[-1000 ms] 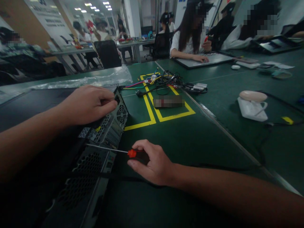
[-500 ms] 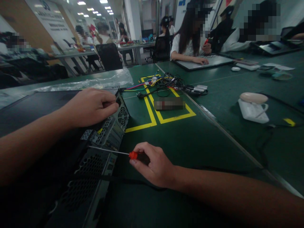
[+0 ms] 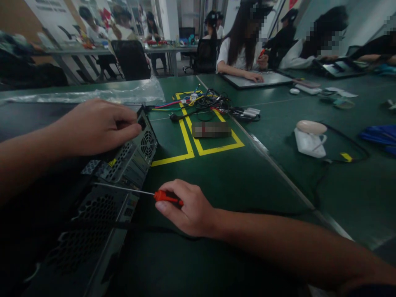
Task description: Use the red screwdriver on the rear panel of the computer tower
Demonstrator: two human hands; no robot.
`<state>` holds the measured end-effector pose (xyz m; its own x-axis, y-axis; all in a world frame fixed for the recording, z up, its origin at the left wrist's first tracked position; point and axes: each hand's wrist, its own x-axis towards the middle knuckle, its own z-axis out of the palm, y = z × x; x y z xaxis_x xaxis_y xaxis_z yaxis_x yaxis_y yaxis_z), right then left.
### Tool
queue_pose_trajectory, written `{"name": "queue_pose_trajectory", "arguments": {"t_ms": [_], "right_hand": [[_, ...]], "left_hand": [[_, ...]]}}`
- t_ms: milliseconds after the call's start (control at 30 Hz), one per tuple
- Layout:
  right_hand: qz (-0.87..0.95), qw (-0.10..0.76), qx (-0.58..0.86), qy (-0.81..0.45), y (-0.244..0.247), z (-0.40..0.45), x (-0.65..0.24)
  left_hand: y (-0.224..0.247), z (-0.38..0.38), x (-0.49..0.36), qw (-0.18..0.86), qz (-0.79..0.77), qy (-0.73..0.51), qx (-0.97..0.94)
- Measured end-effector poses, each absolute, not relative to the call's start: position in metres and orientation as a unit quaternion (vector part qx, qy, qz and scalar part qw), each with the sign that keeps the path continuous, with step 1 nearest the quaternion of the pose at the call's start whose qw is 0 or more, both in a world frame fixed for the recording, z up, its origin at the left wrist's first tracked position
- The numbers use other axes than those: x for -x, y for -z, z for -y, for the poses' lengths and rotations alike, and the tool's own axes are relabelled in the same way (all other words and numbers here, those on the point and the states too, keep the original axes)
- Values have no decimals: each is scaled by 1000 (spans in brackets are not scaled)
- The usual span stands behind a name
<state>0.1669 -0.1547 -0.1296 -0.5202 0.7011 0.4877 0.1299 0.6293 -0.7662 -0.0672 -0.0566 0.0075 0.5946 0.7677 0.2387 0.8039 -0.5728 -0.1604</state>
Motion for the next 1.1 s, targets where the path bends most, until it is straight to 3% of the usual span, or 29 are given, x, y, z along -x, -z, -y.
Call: {"name": "queue_pose_trajectory", "arguments": {"t_ms": [1100], "right_hand": [[803, 409, 268, -342, 134, 156, -166]], "left_hand": [[-9, 56, 69, 124, 447, 61, 884]]}}
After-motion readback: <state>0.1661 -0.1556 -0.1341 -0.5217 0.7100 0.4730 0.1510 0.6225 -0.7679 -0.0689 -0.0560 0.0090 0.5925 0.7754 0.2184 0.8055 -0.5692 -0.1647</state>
